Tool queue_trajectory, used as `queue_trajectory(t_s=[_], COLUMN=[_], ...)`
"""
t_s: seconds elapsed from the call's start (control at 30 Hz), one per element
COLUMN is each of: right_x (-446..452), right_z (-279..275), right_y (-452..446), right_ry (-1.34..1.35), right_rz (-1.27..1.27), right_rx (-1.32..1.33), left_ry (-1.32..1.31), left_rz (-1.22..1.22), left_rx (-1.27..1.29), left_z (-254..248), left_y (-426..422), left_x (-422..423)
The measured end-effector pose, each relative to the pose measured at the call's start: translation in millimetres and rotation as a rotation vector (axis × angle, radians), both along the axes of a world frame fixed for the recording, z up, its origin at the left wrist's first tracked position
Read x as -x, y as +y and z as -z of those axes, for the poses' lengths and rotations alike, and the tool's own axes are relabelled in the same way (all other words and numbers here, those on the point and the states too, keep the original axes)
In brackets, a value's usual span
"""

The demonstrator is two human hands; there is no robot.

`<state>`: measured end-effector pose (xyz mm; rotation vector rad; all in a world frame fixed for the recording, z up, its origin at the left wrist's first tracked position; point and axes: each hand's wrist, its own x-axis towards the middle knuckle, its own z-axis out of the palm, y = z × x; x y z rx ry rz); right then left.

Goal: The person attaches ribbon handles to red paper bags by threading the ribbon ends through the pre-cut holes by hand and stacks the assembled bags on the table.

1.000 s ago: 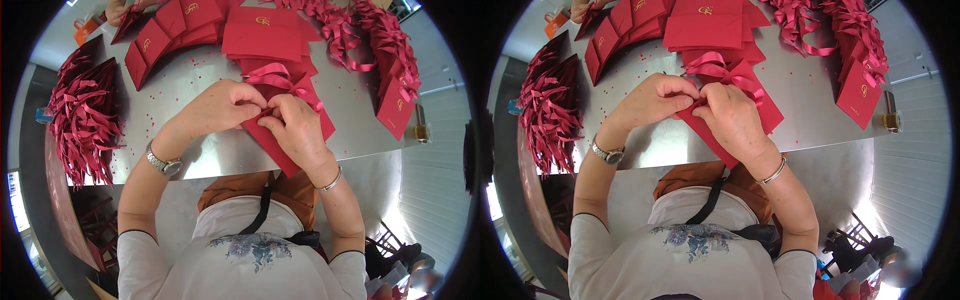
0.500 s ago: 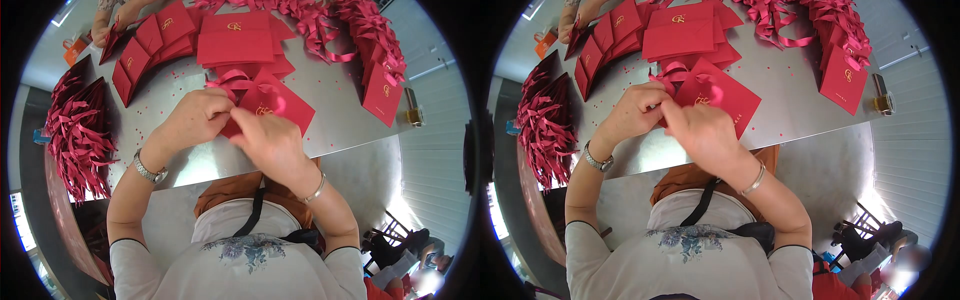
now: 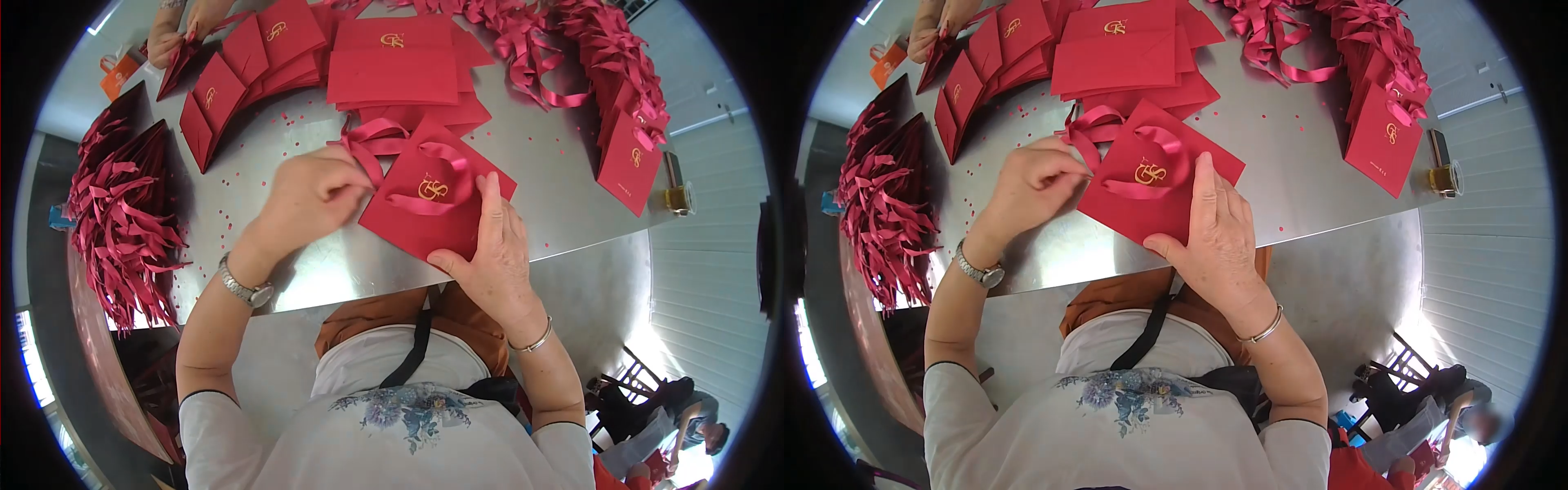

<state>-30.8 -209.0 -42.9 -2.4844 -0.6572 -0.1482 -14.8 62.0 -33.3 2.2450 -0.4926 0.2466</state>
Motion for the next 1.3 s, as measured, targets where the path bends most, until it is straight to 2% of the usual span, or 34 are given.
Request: queue_trajectory(t_s=[0.07, 0.17, 0.27, 0.37, 0.43, 0.5, 0.6, 0.7, 0.73, 0.8, 0.87, 0.93, 1.07, 1.13, 1.2, 1.27, 1.3], right_x=[-0.9, -2.1, -4.0, -4.6, -3.8, -3.4, -3.1, -1.7, -1.9, -0.9, -1.0, -1.1, -0.5, -0.4, -1.1, -0.7, -1.0], right_z=[1.3, 0.2, -2.1, -3.1, -1.6, -0.2, 1.0, 1.3, 2.0, 2.7, 2.7, 4.5, 4.6, 4.5, 4.4, 5.2, 4.6], right_y=[-1.4, -1.2, -0.3, -0.1, 0.1, -0.4, -1.6, -2.3, -2.7, -3.2, -3.0, -3.1, -3.5, -3.9, -4.4, -4.7, -4.7], right_ry=[-0.045, -0.041, -0.053, -0.062, -0.071, -0.083, -0.097, -0.097, -0.105, -0.104, -0.135, -0.142, -0.157, -0.15, -0.151, -0.158, -0.162], right_rz=[-0.033, -0.031, -0.054, -0.068, -0.07, -0.072, -0.065, -0.062, -0.062, -0.069, -0.07, -0.075, -0.087, -0.095, -0.1, -0.105, -0.102], right_rx=[0.044, 0.034, 0.048, 0.055, 0.055, 0.049, 0.055, 0.06, 0.05, 0.033, 0.042, 0.039, 0.055, 0.073, 0.085, 0.083, 0.077], left_ry=[-0.012, 0.152, 0.127, -0.229, -0.402, -0.232, -0.255, -0.12, 0.14, -0.04, 0.032, -0.066, -0.042, -0.217, -0.254, -0.193, -0.222], left_rz=[-0.058, -0.242, -0.356, -0.416, -0.223, -0.209, -0.285, -0.299, -0.37, -0.296, -0.229, -0.147, -0.218, -0.386, -0.381, -0.414, -0.446], left_rx=[-0.002, -0.067, -0.19, -0.247, -0.348, -0.33, -0.284, -0.021, 0.185, -0.019, -0.114, -0.251, -0.288, -0.296, -0.248, -0.374, -0.271], left_z=[-2.3, -6.1, -10.3, -37.2, -38.3, -34.3, -15.6, -13.9, -18.8, -16.1, -15.6, -4.3, 5.1, 8.1, 9.5, 5.1, 5.8], left_y=[24.2, 69.5, 69.9, 21.9, -29.2, -74.3, -82.7, -69.6, -62.9, -33.3, -19.8, -13.5, -10.3, -12.9, -17.2, -19.8, -12.6], left_x=[2.6, 9.1, 18.7, 18.8, 17.7, 18.9, 4.7, 2.5, 7.9, 10.5, 22.3, 29.0, 20.4, 4.7, -6.0, -10.8, -14.9])
